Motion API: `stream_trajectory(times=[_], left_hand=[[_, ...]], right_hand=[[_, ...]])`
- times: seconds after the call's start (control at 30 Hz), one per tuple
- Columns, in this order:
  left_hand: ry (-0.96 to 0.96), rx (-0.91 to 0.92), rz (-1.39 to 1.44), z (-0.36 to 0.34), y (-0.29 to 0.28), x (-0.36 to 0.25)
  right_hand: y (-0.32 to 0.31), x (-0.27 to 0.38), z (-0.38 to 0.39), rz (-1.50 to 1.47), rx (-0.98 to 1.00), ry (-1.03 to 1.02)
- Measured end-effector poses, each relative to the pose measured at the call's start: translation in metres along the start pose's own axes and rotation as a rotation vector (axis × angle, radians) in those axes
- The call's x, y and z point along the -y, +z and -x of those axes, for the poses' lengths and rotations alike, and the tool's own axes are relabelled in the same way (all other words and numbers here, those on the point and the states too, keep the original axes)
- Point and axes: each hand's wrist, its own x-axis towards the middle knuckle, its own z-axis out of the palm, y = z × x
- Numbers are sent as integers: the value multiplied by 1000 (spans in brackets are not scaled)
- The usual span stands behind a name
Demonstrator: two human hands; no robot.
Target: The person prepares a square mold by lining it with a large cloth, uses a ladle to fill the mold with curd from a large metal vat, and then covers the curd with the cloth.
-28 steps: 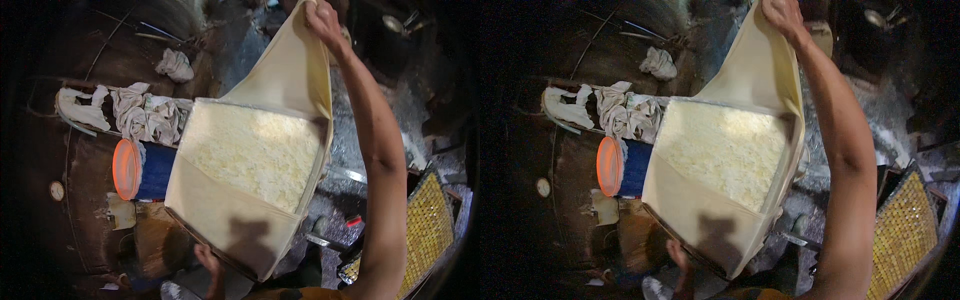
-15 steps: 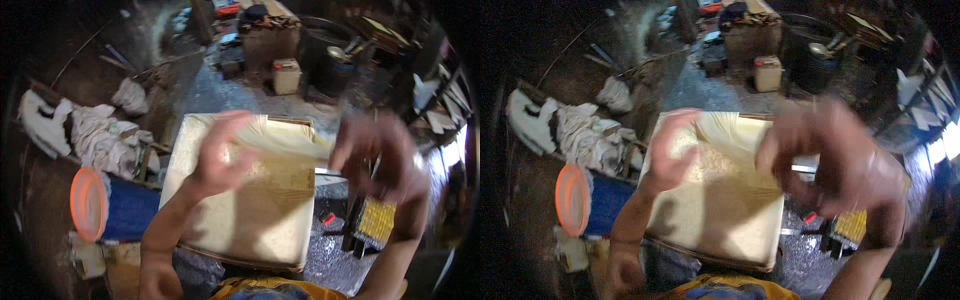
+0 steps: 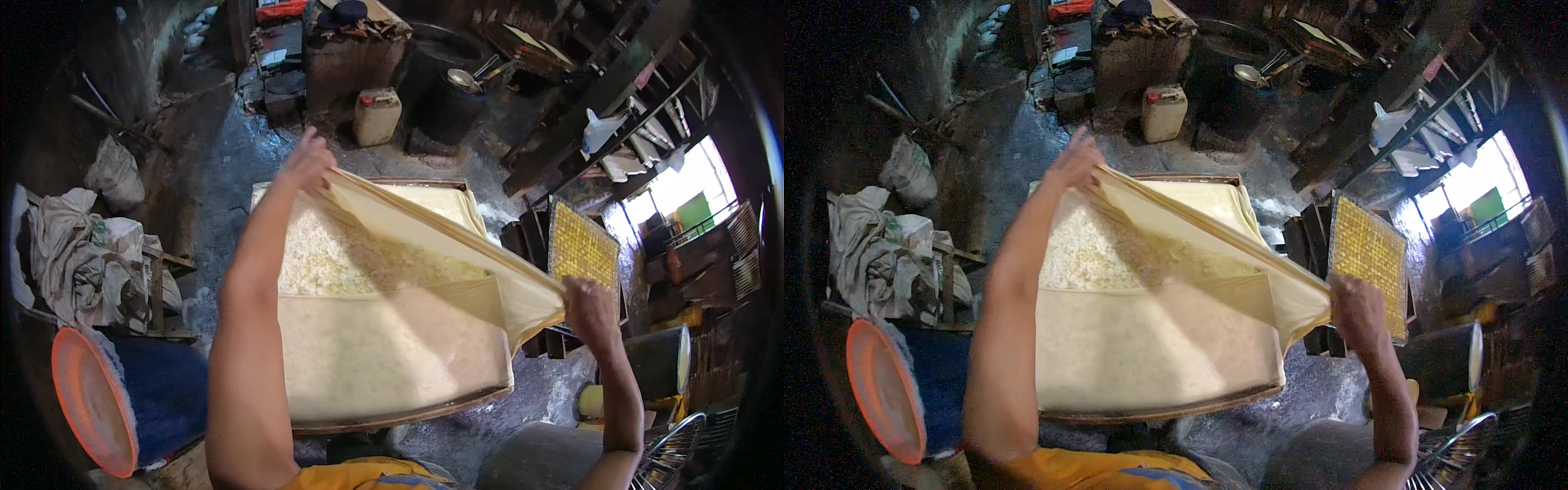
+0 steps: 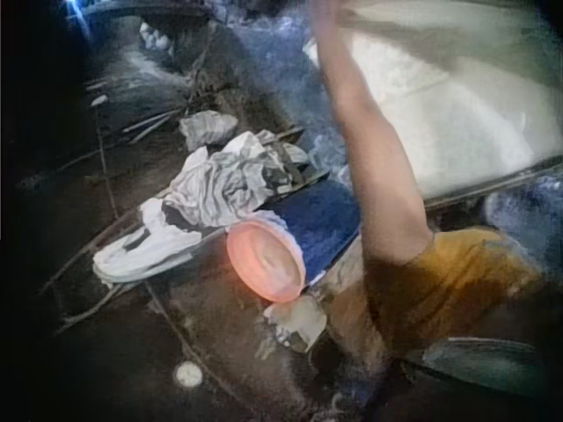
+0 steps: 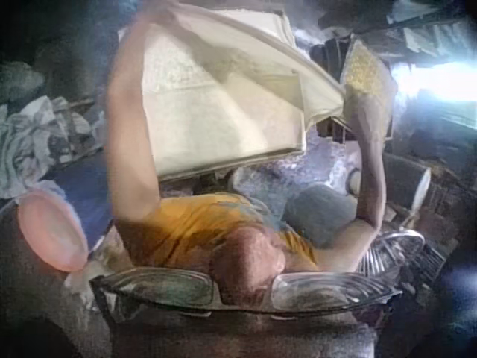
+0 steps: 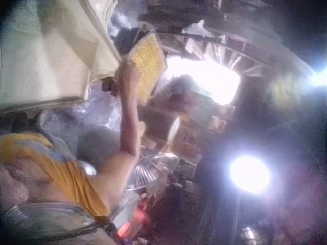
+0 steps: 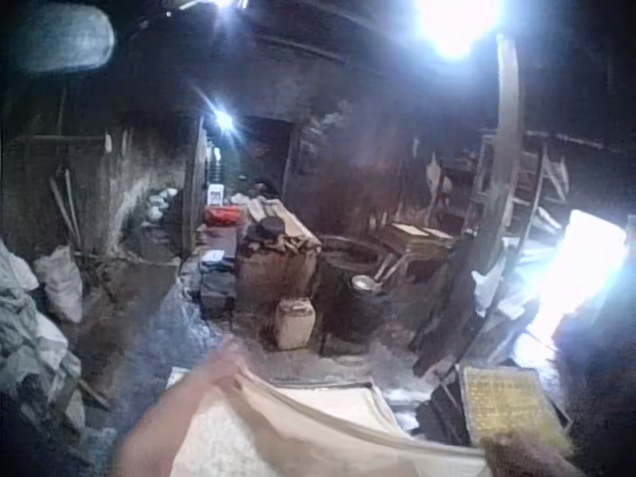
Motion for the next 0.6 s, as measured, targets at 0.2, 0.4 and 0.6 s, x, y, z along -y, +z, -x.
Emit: stream_trajectory(times=[0.2, 0.4, 0.6], left_hand=[[-363, -321, -82, 89, -7, 83], [-740, -994, 402, 217, -2, 103], [-821, -772, 259, 289, -63, -11]], right_hand=[[-20, -12, -37, -81, -451, 124], [11, -24, -49, -185, -889, -31], [74, -65, -19, -546, -805, 120]])
